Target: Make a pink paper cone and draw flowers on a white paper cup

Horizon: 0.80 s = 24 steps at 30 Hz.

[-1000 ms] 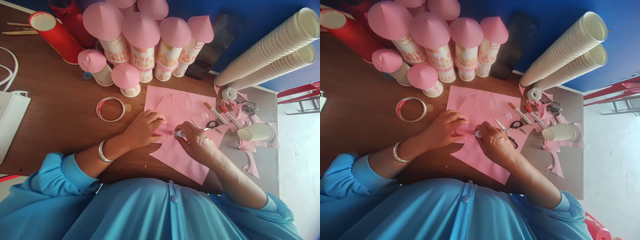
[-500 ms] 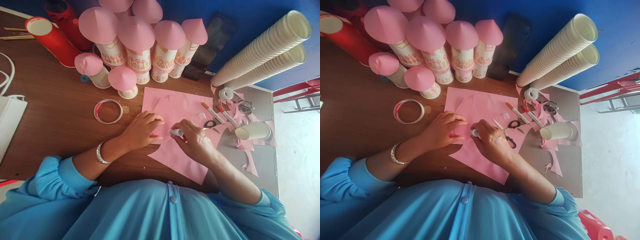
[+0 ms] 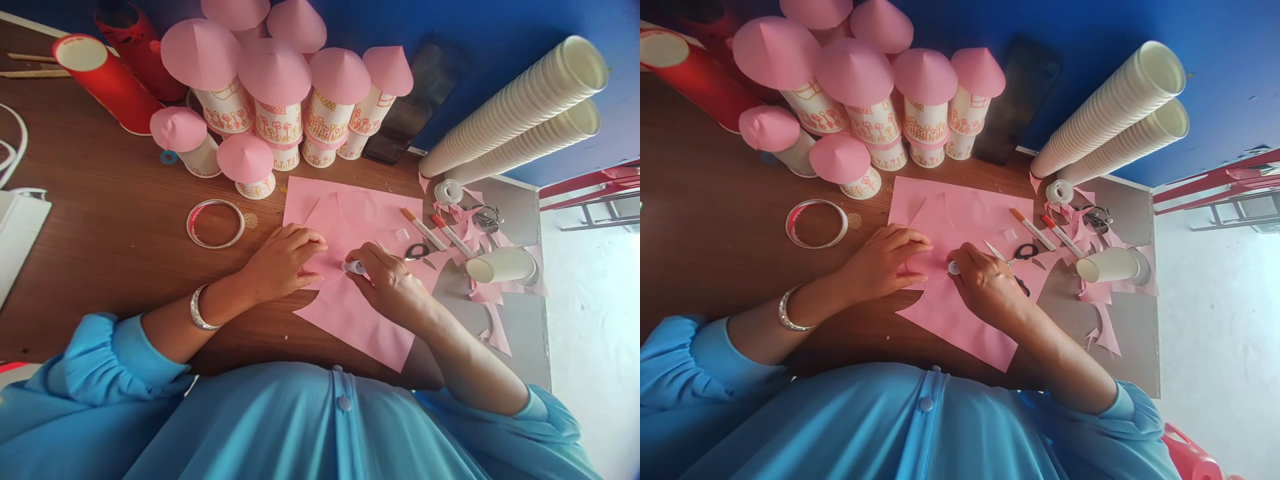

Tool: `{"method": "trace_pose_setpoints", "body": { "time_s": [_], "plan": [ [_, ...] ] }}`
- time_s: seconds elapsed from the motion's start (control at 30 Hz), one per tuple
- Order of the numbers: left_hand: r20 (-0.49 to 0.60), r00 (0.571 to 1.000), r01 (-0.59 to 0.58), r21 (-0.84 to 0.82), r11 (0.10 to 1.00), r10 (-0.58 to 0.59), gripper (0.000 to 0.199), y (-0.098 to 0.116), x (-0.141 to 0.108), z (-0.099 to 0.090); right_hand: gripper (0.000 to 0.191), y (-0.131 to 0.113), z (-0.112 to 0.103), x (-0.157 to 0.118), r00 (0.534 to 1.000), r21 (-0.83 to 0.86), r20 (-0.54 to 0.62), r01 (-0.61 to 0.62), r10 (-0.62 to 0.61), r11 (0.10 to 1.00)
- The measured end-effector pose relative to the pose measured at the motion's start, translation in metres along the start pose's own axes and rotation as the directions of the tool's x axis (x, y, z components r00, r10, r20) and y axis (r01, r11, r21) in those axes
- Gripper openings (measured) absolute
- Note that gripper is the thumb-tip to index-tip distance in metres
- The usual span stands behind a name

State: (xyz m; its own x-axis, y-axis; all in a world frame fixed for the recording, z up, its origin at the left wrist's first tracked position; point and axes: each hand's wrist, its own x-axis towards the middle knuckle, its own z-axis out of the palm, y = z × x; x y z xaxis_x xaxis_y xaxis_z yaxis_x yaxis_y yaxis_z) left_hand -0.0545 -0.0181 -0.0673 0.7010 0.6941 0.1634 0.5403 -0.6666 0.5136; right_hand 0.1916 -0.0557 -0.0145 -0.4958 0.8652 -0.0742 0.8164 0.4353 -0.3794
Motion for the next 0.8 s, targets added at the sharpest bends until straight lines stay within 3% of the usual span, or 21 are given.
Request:
{"method": "trace_pose_setpoints", "body": {
  "time_s": [0.2, 0.43, 0.53, 0.8],
  "plan": [
    [0.004, 1.0, 0.006, -0.009, 1.0, -0.006, 0.043, 0.001, 0.0, 0.001, 0.012, 0.002, -0.016, -0.001, 0.973, -0.019, -0.22, -0.077, 0.071, 0.997],
    [0.011, 1.0, 0.015, -0.016, 1.0, -0.014, 0.043, -0.001, 0.0, 0.002, 0.011, -0.012, 0.001, 0.001, 0.998, 0.123, -0.047, 0.036, -0.03, 0.992],
    [0.011, 1.0, 0.007, -0.008, 1.0, -0.007, 0.041, -0.001, 0.0, 0.003, 0.011, -0.011, 0.008, 0.003, 1.0, 0.108, -0.014, 0.019, -0.018, 0.994],
    [0.005, 1.0, 0.015, -0.005, 1.0, -0.015, 0.043, 0.0, 0.0, 0.002, 0.014, -0.001, -0.003, 0.001, 0.991, -0.014, -0.121, -0.061, 0.059, 0.998]
  ]
}}
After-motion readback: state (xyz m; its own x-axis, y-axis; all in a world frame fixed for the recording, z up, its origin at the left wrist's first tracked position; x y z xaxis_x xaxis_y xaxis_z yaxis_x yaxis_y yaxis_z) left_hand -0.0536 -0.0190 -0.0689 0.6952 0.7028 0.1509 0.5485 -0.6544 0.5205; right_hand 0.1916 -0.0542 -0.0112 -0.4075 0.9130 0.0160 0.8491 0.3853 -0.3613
